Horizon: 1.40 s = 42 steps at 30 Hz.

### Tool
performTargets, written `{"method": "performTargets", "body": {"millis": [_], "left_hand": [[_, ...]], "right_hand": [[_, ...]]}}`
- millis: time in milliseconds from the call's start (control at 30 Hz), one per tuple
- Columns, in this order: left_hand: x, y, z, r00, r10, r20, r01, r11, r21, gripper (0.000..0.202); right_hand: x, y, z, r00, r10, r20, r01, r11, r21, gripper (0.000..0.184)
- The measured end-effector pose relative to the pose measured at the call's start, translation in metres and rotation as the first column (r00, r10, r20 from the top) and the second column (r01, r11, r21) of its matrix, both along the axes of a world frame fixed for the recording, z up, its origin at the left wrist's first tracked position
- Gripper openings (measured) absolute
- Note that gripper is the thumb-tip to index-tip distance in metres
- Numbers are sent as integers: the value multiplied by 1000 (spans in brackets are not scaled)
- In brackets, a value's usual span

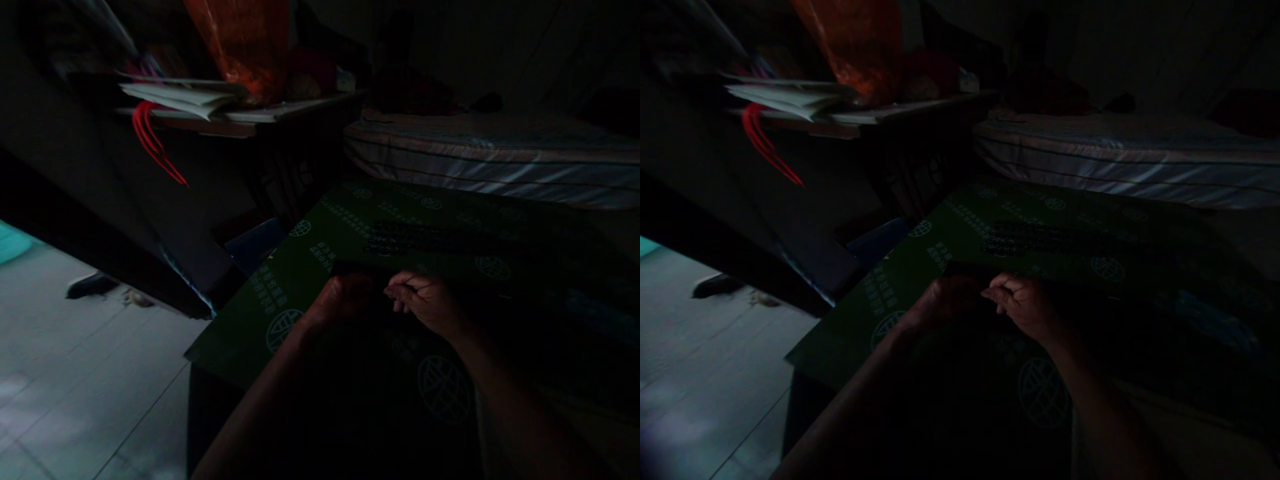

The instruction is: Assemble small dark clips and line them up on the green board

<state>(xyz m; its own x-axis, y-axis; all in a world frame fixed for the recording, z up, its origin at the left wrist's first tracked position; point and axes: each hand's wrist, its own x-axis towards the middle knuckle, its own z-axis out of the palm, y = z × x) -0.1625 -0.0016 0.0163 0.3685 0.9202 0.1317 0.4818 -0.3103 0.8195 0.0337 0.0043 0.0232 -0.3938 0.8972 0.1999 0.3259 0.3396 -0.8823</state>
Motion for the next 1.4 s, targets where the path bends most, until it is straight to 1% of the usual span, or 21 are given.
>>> {"method": "performTargets", "body": {"millis": [100,200,367,500,633,700,767,833,900,1033,1133,1267,1400], "left_hand": [[-2,0,-9,1000,19,12,-19,999,41,24],[-1,-2,-13,999,49,23,-51,996,70,20],[0,-7,-14,997,52,59,-56,996,63,17],[1,-11,-13,998,69,1,-69,997,46,13],[2,-14,-12,997,60,-56,-57,997,43,11],[3,-15,-11,994,50,-93,-46,998,53,8],[4,-14,-11,989,42,-139,-33,997,66,5],[6,-13,-11,982,36,-185,-22,997,80,7],[7,-10,-13,973,39,-228,-19,996,91,8],[8,-6,-13,954,51,-296,-21,994,103,5],[9,-4,-12,939,64,-339,-37,996,87,5],[10,0,-10,920,98,-379,-81,995,62,8],[10,2,-11,916,89,-391,-70,996,61,8]], "right_hand": [[-3,0,0,998,42,50,-42,999,8,24],[-7,1,4,993,64,98,-67,997,26,24],[-16,9,13,972,144,187,-149,989,13,24],[-23,13,17,936,210,281,-213,977,-21,26],[-25,12,14,933,184,311,-193,981,-2,28],[-24,10,11,936,167,310,-191,980,50,28],[-24,7,7,939,142,312,-191,973,131,25],[-24,6,3,938,106,330,-180,962,204,21],[-24,4,0,928,80,363,-169,960,221,18],[-25,4,-6,920,79,383,-141,981,136,16],[-25,5,-12,945,83,317,-113,991,76,14],[-27,6,-19,975,22,223,-35,998,58,23],[-29,7,-24,989,-26,145,34,998,-55,29]]}}
